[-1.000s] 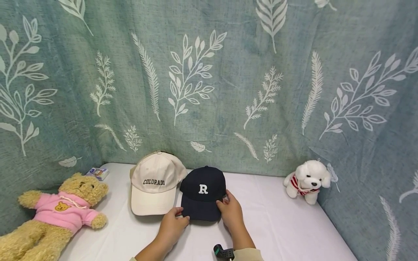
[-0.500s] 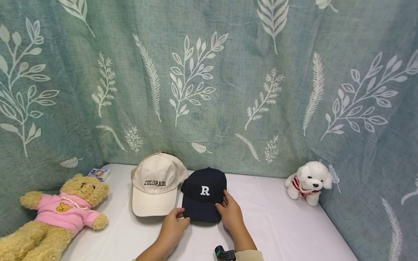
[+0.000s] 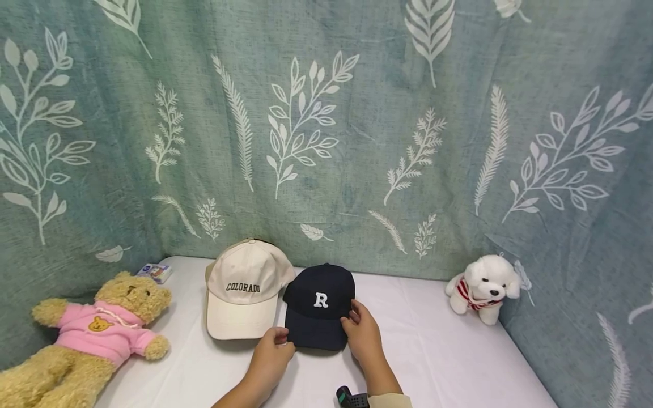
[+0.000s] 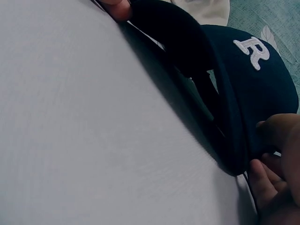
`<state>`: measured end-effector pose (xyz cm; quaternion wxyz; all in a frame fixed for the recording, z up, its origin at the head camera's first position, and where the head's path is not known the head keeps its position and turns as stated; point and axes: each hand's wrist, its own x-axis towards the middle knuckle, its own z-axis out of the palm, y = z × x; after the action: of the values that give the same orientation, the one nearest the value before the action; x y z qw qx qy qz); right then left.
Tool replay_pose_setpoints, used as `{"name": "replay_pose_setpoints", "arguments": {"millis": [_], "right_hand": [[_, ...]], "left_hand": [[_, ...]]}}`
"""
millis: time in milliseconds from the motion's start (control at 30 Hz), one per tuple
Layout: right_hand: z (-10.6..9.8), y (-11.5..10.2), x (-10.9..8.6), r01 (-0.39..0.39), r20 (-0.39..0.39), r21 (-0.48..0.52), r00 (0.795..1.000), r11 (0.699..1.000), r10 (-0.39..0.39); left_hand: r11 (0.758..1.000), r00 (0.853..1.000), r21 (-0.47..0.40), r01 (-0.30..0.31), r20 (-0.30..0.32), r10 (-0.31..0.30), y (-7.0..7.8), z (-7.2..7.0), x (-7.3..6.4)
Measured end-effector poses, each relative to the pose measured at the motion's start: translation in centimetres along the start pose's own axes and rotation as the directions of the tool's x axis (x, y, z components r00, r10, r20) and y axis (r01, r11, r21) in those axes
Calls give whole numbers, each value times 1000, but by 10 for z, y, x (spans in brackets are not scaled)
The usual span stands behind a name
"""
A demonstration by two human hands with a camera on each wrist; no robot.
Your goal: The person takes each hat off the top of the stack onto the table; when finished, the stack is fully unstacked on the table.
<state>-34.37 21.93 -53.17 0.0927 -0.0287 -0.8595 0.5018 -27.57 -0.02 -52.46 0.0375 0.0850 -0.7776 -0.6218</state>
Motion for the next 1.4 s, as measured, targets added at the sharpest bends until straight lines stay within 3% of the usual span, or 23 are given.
{"name": "replay_pose_setpoints", "arguments": {"millis": [200,533,700,867,1133,1400], "right_hand": [[-2,2,0,17,-28,64,999,998,-15],[2,-5,-6,24,-127,161,992,987,-4],[4,-11,-10,18,-162,172,987,985,10],[7,-21,-14,64,-202,115,979,991,-40],[16,-37,-23,146,-200,88,972,985,-126],[31,-56,-29,164,-139,133,979,977,-146]], "left_hand": [[1000,1000,27,14,-19,-13,1,-1,-5],[998,988,39,-52,144,46,7,-24,-13],[995,984,53,-81,163,72,8,-36,-15],[989,976,42,-144,173,135,10,-49,-16],[986,975,-2,-168,149,167,15,-71,-17],[977,985,-139,-161,33,168,16,-90,-14]]}}
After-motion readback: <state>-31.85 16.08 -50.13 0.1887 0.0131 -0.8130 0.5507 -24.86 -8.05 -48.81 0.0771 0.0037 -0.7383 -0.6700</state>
